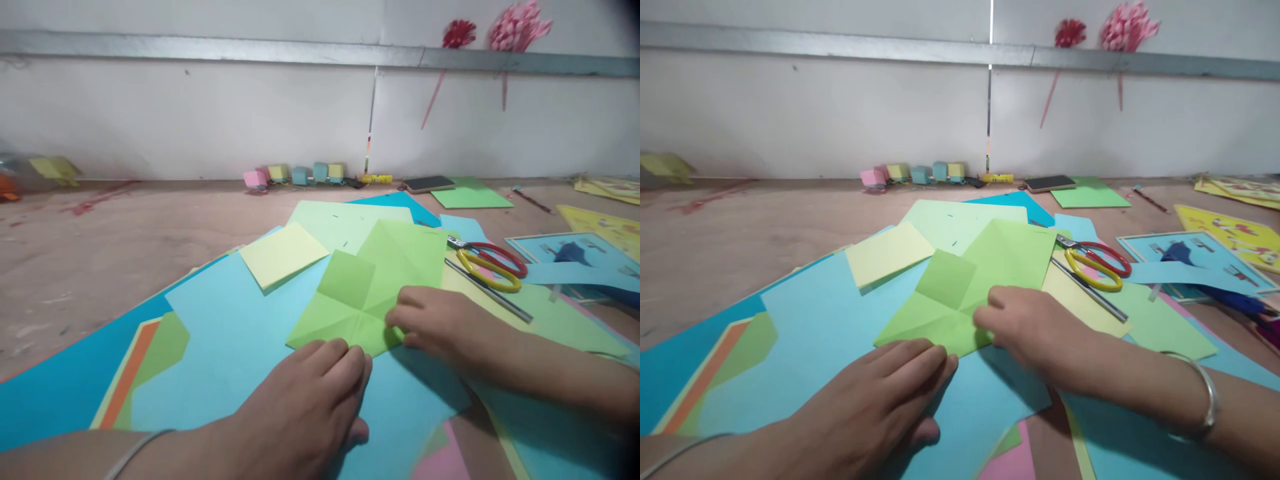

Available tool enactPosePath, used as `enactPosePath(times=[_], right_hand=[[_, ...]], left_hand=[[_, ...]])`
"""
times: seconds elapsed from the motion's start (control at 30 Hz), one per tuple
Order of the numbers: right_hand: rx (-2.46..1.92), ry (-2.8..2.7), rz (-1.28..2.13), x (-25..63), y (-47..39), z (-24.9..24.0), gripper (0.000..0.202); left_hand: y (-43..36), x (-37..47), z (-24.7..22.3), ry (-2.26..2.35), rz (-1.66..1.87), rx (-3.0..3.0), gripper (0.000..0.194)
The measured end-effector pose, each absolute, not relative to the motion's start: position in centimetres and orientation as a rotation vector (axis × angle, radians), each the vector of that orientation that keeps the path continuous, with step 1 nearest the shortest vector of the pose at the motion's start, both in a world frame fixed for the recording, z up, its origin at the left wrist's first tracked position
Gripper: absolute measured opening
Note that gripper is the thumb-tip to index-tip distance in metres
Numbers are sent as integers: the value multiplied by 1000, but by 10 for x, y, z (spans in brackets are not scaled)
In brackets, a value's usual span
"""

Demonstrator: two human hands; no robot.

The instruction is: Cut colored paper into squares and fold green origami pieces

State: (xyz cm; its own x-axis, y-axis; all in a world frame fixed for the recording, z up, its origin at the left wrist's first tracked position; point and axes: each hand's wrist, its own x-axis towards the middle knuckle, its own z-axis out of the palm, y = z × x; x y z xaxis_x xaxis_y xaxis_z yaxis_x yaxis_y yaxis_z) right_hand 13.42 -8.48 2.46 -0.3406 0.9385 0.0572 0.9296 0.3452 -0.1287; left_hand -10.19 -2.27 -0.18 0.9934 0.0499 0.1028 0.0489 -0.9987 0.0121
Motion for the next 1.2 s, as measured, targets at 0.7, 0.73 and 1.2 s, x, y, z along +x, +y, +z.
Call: enactPosePath(times=[0.7, 0.73, 1.2], right_hand=[[-1445, -2703, -353, 105, -123, -2, 10], [-1471, -2699, -374, 107, -125, -2, 9], [-1655, -2450, -1057, 120, -109, 39, 40]], left_hand=[[-19, -95, 1, 48, 289, 3075, 52], [-19, -94, -1, 64, 250, 3075, 51], [0, -99, 6, 188, 190, 3074, 35]])
